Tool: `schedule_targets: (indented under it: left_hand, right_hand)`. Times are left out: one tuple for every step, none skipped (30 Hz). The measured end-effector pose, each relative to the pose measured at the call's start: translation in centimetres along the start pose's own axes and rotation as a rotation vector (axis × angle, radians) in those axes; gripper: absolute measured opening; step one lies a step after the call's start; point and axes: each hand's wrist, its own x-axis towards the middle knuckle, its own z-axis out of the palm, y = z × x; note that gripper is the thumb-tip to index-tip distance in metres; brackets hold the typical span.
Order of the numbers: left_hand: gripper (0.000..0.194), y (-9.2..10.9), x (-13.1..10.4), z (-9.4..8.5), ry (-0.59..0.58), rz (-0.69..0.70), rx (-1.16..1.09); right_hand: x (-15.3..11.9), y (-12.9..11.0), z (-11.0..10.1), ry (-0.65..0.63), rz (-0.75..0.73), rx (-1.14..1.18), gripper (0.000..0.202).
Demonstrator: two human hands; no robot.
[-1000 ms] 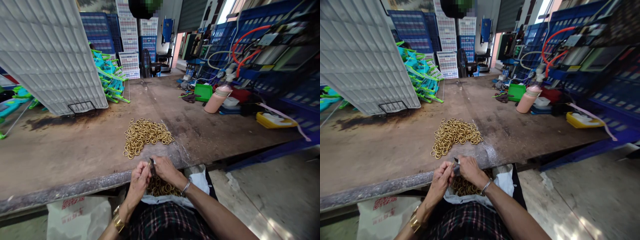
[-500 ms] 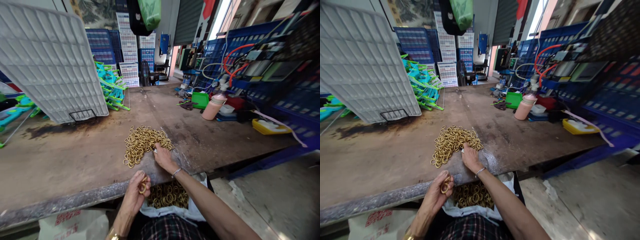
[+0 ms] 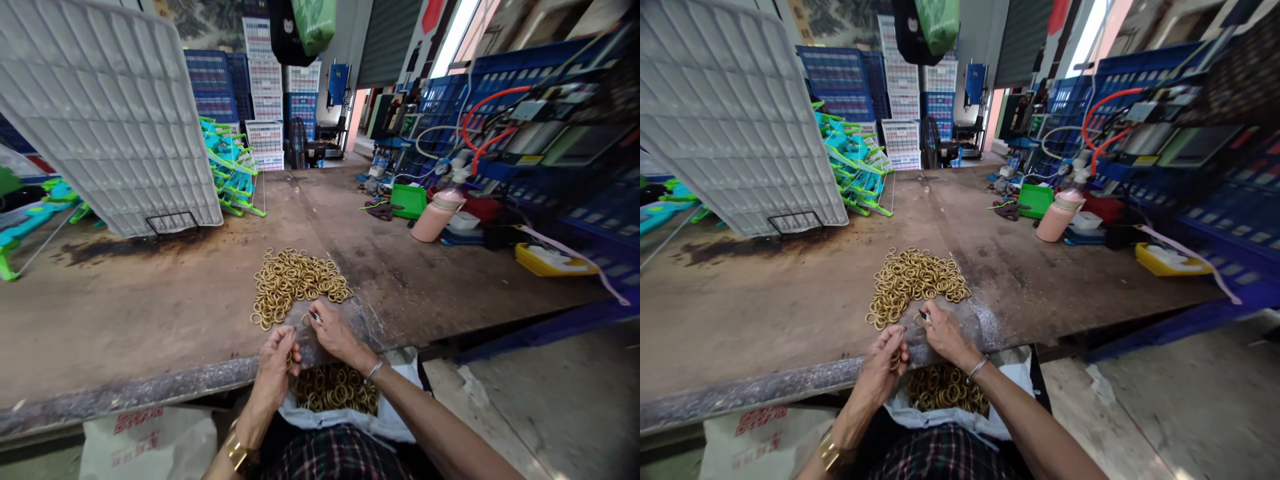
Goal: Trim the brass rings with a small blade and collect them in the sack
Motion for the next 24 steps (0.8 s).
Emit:
schedule_targets:
  left_hand:
    - [0.040,-0.1,0.1,0.1,0.009,0.018,0.046]
    - [0.042,-0.2,0.2,0.1,0.010,0.022,0.087]
    - [0.043,-0.3,0.2,0.1,0.006,0.021,0.120]
    - [0.042,-0.3,0.3,0.1,0.002,0.020,0.149]
    - [0.040,-0.3,0.3,0.1,-0.001,0.023,0.173]
    - [0.039,-0.3,0.2,0.0,0.000,0.032,0.196]
    - [0.037,-0.3,0.2,-0.1,0.002,0.048,0.222]
    - [0.036,-0.3,0.1,-0.2,0.003,0.069,0.253]
    - [0.034,-0.2,0.0,-0.2,0.000,0.092,0.286]
    - [0.033,-0.2,-0.1,-0.3,-0.005,0.111,0.316]
    - [0.033,-0.2,-0.2,-0.3,-0.009,0.121,0.340]
    - [0.032,-0.2,-0.2,-0.3,-0.015,0.121,0.350]
    - [0.032,-0.3,-0.2,-0.3,-0.023,0.110,0.346]
    - [0.032,-0.4,-0.2,-0.4,-0.035,0.089,0.329]
    - [0.032,-0.4,-0.1,-0.4,-0.051,0.063,0.302]
    - [0.032,-0.5,-0.1,-0.4,-0.071,0.035,0.270]
    - [0.031,-0.5,0.0,-0.4,-0.091,0.010,0.238]
    - [0.031,-0.5,0.0,-0.4,-0.110,-0.012,0.208]
    - [0.030,-0.5,0.0,-0.4,-0.125,-0.030,0.180]
    - [0.029,-0.4,0.0,-0.4,-0.137,-0.045,0.154]
    - [0.029,-0.4,0.0,-0.4,-0.147,-0.057,0.130]
    - [0.028,-0.3,0.0,-0.3,-0.155,-0.068,0.108]
    - [0.028,-0.2,0.0,-0.3,-0.162,-0.073,0.091]
    - [0.028,-0.2,-0.1,-0.3,-0.168,-0.072,0.080]
  right_hand:
    - [-0.6,-0.3,0.1,-0.010,-0.022,0.056,0.010]
    - [-1.1,-0.6,0.2,-0.023,-0.034,0.106,0.010]
    - [-1.5,-1.0,0.2,-0.034,-0.034,0.151,0.010]
    - [-1.8,-1.3,0.2,-0.043,-0.028,0.190,0.011]
    - [-2.1,-1.6,0.2,-0.050,-0.015,0.226,0.011]
    - [-2.2,-1.8,0.2,-0.057,0.003,0.263,0.013]
    - [-2.2,-2.0,0.1,-0.065,0.025,0.299,0.013]
    - [-2.1,-2.2,0.1,-0.075,0.049,0.332,0.014]
    - [-2.0,-2.2,0.1,-0.084,0.070,0.358,0.014]
    - [-1.9,-2.3,0.1,-0.092,0.087,0.374,0.014]
    - [-1.8,-2.3,0.1,-0.097,0.098,0.382,0.015]
    - [-1.7,-2.3,0.1,-0.098,0.103,0.382,0.016]
    - [-1.6,-2.3,0.2,-0.095,0.105,0.380,0.017]
    - [-1.6,-2.2,0.2,-0.091,0.108,0.377,0.018]
    - [-1.6,-2.2,0.3,-0.088,0.111,0.374,0.018]
    - [-1.6,-2.2,0.3,-0.083,0.116,0.370,0.018]
    - [-1.6,-2.2,0.4,-0.081,0.118,0.367,0.017]
    - [-1.6,-2.1,0.4,-0.079,0.117,0.366,0.017]
    - [-1.6,-2.1,0.4,-0.079,0.115,0.370,0.017]
    - [-1.6,-2.1,0.4,-0.081,0.116,0.379,0.017]
    - [-1.6,-2.1,0.4,-0.082,0.119,0.391,0.017]
    - [-1.6,-2.1,0.3,-0.084,0.122,0.407,0.017]
    - [-1.5,-2.1,0.3,-0.088,0.126,0.423,0.017]
    - [-1.5,-2.2,0.2,-0.092,0.132,0.437,0.018]
